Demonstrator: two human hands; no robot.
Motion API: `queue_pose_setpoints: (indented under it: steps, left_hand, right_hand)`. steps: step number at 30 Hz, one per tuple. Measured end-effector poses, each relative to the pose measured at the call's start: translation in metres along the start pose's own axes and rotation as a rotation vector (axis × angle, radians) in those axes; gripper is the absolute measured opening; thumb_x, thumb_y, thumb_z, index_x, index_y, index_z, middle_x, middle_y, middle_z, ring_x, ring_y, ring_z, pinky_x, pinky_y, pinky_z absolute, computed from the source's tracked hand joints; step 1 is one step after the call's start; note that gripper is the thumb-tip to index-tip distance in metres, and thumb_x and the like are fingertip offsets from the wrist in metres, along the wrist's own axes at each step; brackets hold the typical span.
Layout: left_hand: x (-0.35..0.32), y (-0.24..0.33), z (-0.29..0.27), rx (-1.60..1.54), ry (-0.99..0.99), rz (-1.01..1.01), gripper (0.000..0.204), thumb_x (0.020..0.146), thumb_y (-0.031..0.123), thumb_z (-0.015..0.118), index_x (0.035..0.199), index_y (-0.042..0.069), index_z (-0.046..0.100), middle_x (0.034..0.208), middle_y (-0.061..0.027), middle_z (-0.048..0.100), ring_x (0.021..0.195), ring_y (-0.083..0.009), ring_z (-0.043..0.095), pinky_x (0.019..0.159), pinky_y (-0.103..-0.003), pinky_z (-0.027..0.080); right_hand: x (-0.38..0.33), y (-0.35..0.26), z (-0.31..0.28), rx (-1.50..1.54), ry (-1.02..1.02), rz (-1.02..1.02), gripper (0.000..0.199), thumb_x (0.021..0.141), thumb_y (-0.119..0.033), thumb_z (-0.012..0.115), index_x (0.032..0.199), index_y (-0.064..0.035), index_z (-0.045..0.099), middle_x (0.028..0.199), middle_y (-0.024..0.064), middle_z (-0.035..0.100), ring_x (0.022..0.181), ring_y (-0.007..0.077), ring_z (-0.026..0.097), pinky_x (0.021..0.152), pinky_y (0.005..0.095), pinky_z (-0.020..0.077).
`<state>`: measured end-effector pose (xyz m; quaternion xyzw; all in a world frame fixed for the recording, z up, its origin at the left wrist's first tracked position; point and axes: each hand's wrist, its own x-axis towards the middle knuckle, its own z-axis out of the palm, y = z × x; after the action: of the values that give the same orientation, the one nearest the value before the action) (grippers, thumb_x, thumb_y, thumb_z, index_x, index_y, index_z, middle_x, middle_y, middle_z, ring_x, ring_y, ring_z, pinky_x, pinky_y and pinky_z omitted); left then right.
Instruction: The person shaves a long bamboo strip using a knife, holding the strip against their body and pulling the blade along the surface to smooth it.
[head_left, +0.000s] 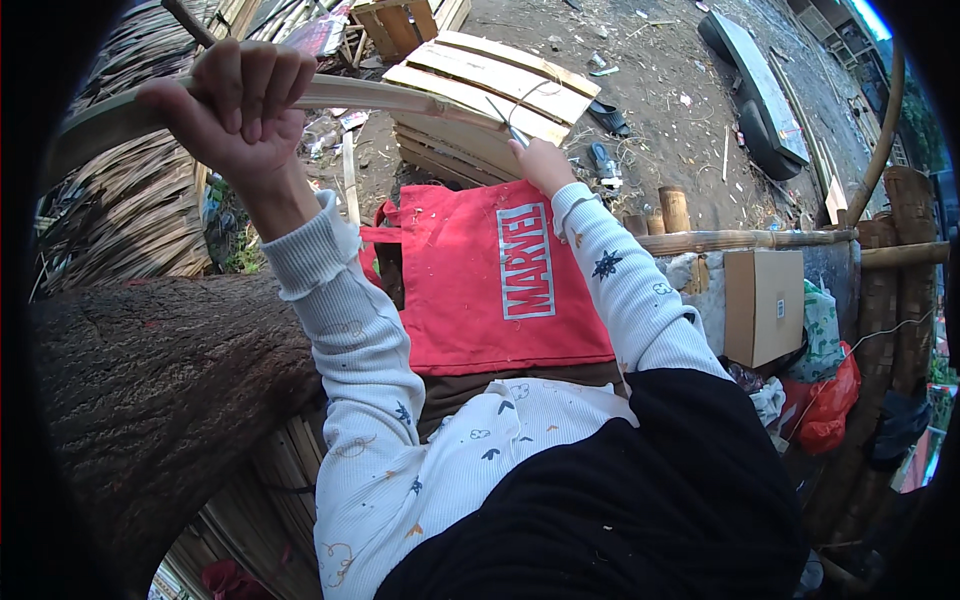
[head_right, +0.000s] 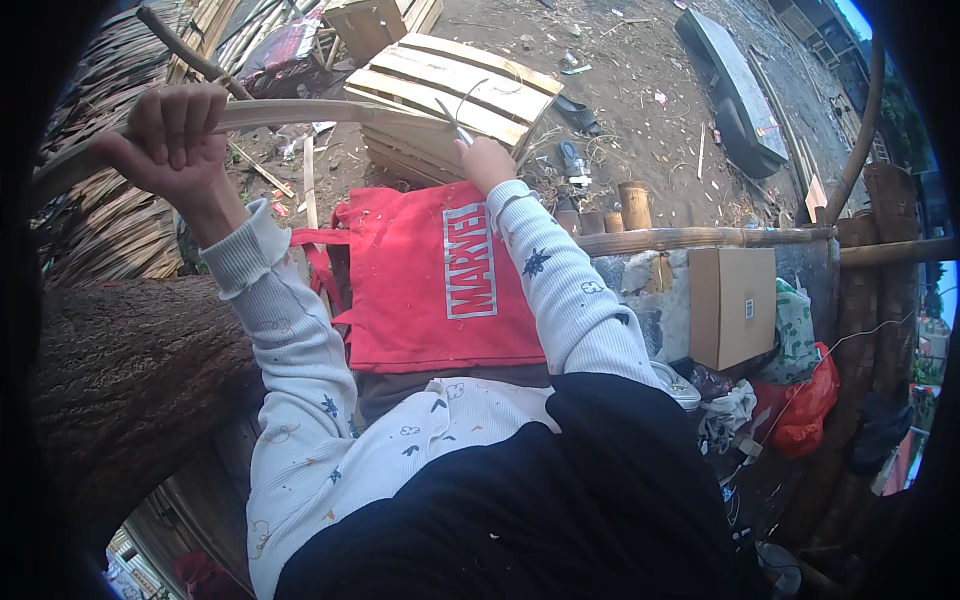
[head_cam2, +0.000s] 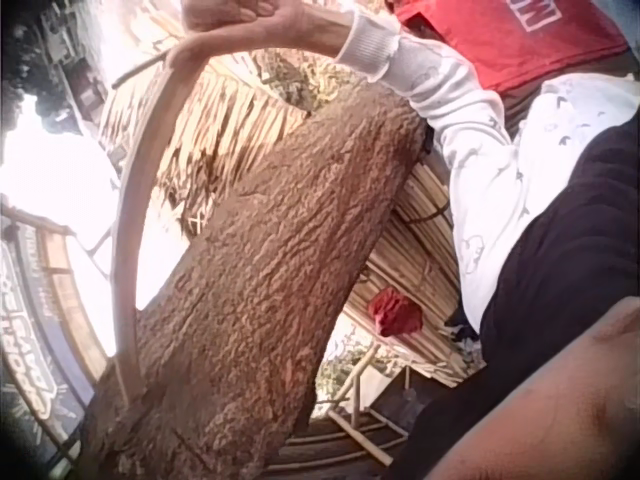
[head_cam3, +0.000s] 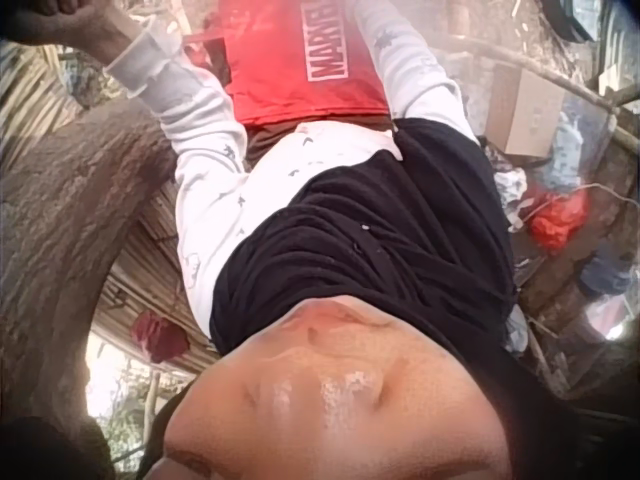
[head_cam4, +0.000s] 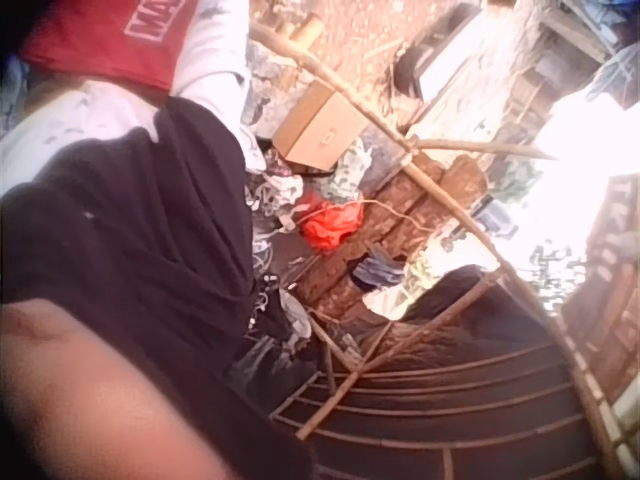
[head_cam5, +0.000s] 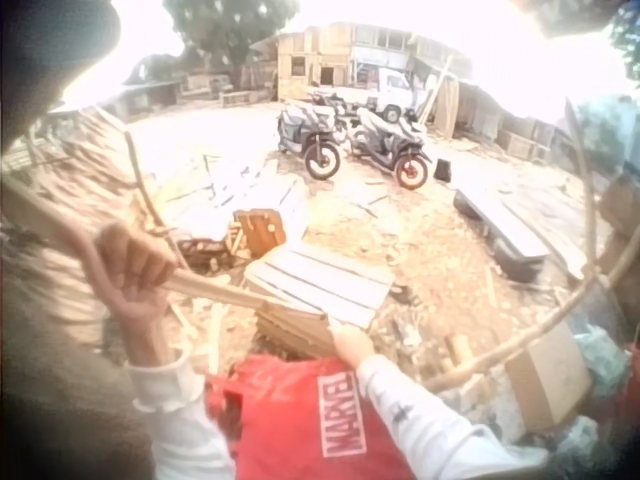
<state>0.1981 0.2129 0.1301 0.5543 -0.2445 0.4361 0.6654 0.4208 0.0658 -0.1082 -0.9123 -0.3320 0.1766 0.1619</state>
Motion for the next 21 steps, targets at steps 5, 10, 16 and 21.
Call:
queue_pose_setpoints:
  steps: [5,10,16,21]
  left_hand:
    - [-0.001,0.002,0.0,-0.014,0.0,-0.012,0.06,0.08,0.067,0.032,0.046,0.017,0.027,0.037,0.0063,0.022,0.031,-0.0038,0.016,0.035,-0.018,0.014]
    - [0.0,0.0,-0.002,-0.076,-0.046,-0.019,0.06,0.08,0.068,0.032,0.047,0.017,0.027,0.037,0.0061,0.023,0.031,-0.0039,0.017,0.035,-0.019,0.014]
    - [-0.001,-0.003,-0.002,-0.199,-0.107,-0.013,0.061,0.078,0.07,0.032,0.047,0.017,0.028,0.038,0.0061,0.025,0.032,-0.0046,0.018,0.034,-0.02,0.015]
    - [0.001,0.003,-0.004,-0.183,-0.103,-0.045,0.059,0.075,0.068,0.042,0.045,0.019,0.031,0.036,0.0086,0.027,0.032,-0.0034,0.019,0.037,-0.019,0.013]
  right_hand:
    - [0.011,0.004,0.003,0.037,-0.044,0.01,0.05,0.086,-0.045,0.042,0.091,0.0009,0.062,0.088,0.0197,0.062,0.085,0.033,0.061,0.074,0.0417,0.0475]
    - [0.021,0.015,0.003,-0.036,-0.047,-0.035,0.052,0.087,-0.046,0.041,0.091,0.0014,0.062,0.089,0.0201,0.062,0.084,0.0332,0.061,0.074,0.0416,0.0475]
    - [0.035,0.027,0.011,-0.093,-0.074,-0.039,0.053,0.087,-0.047,0.04,0.091,0.0007,0.062,0.09,0.0202,0.062,0.085,0.0331,0.061,0.075,0.041,0.0476]
    - [0.042,0.028,0.017,-0.087,-0.072,-0.022,0.053,0.086,-0.049,0.04,0.094,-0.001,0.061,0.092,0.0183,0.062,0.087,0.0326,0.06,0.076,0.0404,0.0475]
